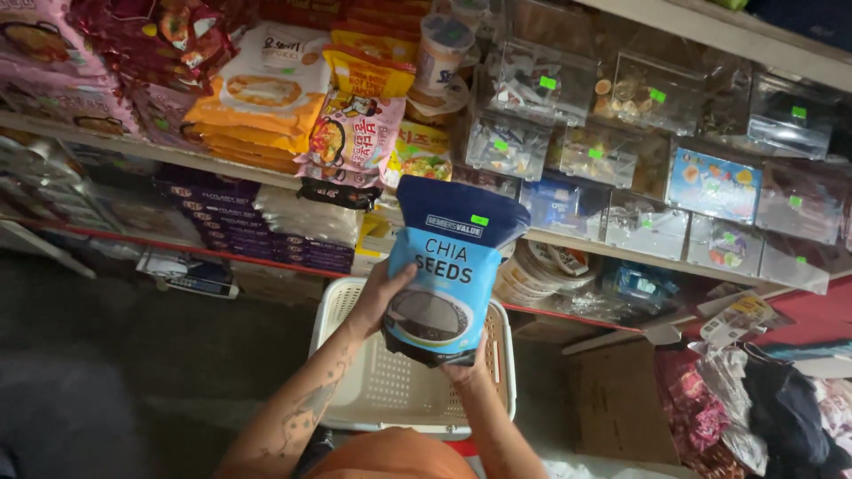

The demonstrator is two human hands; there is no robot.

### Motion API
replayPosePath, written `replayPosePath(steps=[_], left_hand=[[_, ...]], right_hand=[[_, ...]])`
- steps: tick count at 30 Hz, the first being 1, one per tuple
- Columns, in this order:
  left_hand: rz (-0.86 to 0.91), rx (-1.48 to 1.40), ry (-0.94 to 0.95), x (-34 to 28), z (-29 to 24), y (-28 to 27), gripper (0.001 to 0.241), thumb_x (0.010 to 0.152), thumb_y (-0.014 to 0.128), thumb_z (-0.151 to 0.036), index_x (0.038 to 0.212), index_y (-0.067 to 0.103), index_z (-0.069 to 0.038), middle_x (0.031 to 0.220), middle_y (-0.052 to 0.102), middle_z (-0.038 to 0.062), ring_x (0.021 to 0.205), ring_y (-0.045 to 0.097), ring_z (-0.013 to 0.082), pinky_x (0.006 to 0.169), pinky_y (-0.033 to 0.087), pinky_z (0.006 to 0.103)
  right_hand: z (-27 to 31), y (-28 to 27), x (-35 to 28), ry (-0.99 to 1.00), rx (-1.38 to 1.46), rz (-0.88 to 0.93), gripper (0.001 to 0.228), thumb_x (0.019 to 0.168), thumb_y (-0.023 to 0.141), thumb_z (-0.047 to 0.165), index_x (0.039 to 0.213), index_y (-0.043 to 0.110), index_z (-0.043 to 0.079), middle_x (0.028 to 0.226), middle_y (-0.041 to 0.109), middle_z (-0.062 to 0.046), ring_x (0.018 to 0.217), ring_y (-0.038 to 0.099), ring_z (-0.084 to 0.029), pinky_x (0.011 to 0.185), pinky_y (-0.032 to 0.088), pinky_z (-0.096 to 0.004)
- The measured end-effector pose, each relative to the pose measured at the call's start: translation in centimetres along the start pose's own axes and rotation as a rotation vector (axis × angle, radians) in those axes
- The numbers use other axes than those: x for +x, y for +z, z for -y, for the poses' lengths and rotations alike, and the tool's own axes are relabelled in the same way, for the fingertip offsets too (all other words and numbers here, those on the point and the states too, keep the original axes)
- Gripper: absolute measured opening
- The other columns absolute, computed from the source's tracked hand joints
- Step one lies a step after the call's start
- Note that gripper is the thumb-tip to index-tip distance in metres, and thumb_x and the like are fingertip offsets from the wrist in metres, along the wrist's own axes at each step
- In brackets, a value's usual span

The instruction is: The person picks up packaged grocery items from a store shelf, wipes them with a cloth, and places them into a shopping basket.

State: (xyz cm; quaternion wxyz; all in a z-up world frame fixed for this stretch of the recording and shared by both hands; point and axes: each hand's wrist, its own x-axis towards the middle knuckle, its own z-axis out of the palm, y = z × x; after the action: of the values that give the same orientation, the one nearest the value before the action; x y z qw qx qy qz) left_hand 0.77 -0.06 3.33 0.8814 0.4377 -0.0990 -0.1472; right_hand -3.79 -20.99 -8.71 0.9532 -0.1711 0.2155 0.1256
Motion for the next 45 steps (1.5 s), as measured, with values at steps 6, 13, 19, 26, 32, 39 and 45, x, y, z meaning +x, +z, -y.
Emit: replayPosePath(steps=[6,13,19,26,32,39,45], left_hand=[[-0.031,0.677,0.447,0.4,0.5,-0.6,0.103,0.092,0.073,-0.053,0.162,0.02,-0.001,0.163,0.028,0.019,0.146,0.034,0.027,0.115,0.034,0.041],[0.194,-0.216,-0.02,3.1,6.5,-4.0,0.1,0.092,0.051,-0.074,0.16,0.027,-0.006,0.154,0.044,0.024,0.135,0.049,0.0348,0.111,0.044,0.049],[0.105,-0.384,-0.138,2.0,10.0,-4.9,0.09,0.094,0.041,-0.072,0.16,0.036,-0.01,0.156,0.05,0.012,0.141,0.051,0.0287,0.116,0.045,0.0458],[0.329,-0.739,-0.201,1.3,6.1,-5.4,0.099,0.094,0.031,-0.083,0.159,0.037,-0.009,0.154,0.051,0.013,0.136,0.053,0.0294,0.113,0.045,0.0472],[0.328,-0.669,-0.269,3.2,7.7,-6.7,0.091,0.095,0.028,-0.077,0.158,0.034,-0.012,0.154,0.049,0.013,0.136,0.054,0.0308,0.114,0.044,0.0473],[0.279,-0.549,-0.257,2.3,5.9,-8.4,0.086,0.096,0.028,-0.073,0.156,0.035,-0.013,0.152,0.05,0.014,0.134,0.056,0.0307,0.113,0.045,0.0472],[0.228,-0.349,-0.22,1.5,3.1,-8.9,0.085,0.095,0.034,-0.072,0.156,0.037,-0.013,0.151,0.051,0.016,0.133,0.056,0.0314,0.112,0.045,0.047]], right_hand=[[3.1,-0.7,-0.9,-0.191,-0.353,0.12,0.066,0.097,0.054,0.05,0.146,0.05,0.007,0.142,0.06,-0.013,0.127,0.058,-0.033,0.109,0.046,-0.049],[0.3,10.8,-7.6,-1.01,-1.811,0.548,0.067,0.103,0.051,0.048,0.152,0.045,0.002,0.158,0.04,-0.029,0.154,0.021,-0.044,0.126,0.007,-0.052],[3.9,16.5,-1.3,-1.258,-2.057,0.22,0.043,0.096,0.055,0.025,0.138,0.062,0.019,0.152,0.056,-0.016,0.15,0.043,-0.037,0.129,0.023,-0.048],[-1.1,13.8,-6.2,-1.219,-1.826,0.457,0.056,0.1,0.049,0.03,0.152,0.047,0.01,0.164,0.035,-0.025,0.155,0.025,-0.045,0.126,0.013,-0.056],[2.0,19.4,-1.3,-1.339,-2.054,0.465,0.056,0.089,0.065,0.033,0.14,0.061,0.01,0.155,0.051,-0.02,0.15,0.039,-0.045,0.125,0.021,-0.064],[-1.2,15.5,-2.4,-1.381,-2.055,0.709,0.033,0.071,0.068,0.02,0.103,0.069,0.014,0.12,0.066,-0.01,0.148,0.051,-0.041,0.134,0.02,-0.061],[-1.4,17.6,0.5,-1.311,-2.31,0.78,0.041,0.07,0.074,0.038,0.104,0.075,0.016,0.12,0.068,-0.01,0.128,0.052,-0.038,0.12,0.023,-0.065]])
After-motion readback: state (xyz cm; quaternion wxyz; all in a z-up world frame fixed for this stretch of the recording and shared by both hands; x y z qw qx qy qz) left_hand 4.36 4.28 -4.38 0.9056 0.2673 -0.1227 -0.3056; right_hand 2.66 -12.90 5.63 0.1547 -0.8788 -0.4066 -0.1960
